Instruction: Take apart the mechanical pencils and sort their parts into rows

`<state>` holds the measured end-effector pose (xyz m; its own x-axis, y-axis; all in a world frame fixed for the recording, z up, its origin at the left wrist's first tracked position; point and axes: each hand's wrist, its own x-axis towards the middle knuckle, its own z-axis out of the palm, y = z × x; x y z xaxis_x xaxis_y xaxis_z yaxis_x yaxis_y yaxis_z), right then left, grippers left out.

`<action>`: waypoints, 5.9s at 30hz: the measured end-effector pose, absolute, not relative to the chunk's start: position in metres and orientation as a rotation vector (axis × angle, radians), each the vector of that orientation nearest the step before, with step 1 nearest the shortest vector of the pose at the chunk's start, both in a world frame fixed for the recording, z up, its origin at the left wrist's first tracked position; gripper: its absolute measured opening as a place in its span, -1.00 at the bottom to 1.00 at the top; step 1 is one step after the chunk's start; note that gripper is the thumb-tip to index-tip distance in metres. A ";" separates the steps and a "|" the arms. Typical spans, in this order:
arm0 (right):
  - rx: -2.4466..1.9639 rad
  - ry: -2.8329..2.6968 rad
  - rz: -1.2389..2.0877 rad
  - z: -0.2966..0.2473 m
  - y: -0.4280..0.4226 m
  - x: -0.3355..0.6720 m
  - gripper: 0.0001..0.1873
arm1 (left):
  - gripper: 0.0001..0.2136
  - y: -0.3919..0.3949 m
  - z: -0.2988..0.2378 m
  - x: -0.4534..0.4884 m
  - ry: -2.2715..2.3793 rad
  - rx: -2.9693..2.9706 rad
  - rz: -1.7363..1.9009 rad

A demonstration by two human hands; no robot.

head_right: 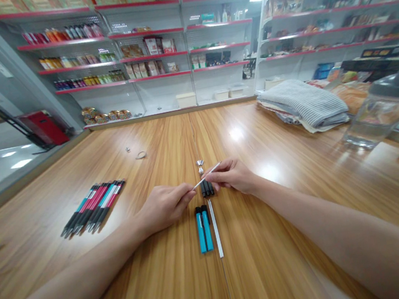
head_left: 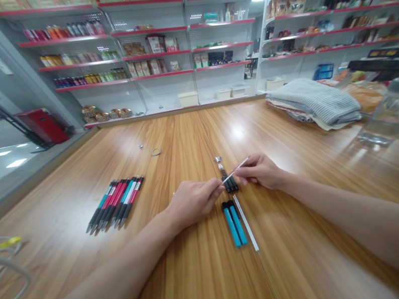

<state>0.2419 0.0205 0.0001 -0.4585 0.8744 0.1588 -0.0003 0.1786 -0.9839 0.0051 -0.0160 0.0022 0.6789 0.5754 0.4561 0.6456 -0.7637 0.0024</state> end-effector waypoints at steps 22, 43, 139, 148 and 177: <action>-1.520 -2.484 2.067 0.039 0.019 0.255 -0.52 | -0.78 -0.009 0.000 -0.005 -1.001 -2.788 -0.756; -1.708 -2.743 1.888 0.036 0.016 0.251 -0.33 | -0.78 -0.009 0.000 -0.005 -1.025 -2.806 -0.715; -0.889 -1.379 1.631 0.005 0.034 0.260 -0.63 | -0.78 0.002 0.009 -0.007 -1.687 -2.753 -2.266; -0.927 -1.683 0.755 -0.001 0.021 0.239 -0.71 | -0.77 0.011 0.004 -0.006 -1.702 -2.470 -3.292; -0.847 -1.927 0.134 0.007 0.005 0.227 -0.83 | -0.75 0.003 -0.001 0.000 -1.937 -3.257 -1.988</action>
<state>0.2269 0.0054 0.0068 -0.2690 0.6099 0.7454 0.5005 0.7497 -0.4329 -0.0002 0.0030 -0.0011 0.4030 0.9107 0.0912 0.0674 -0.1289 0.9894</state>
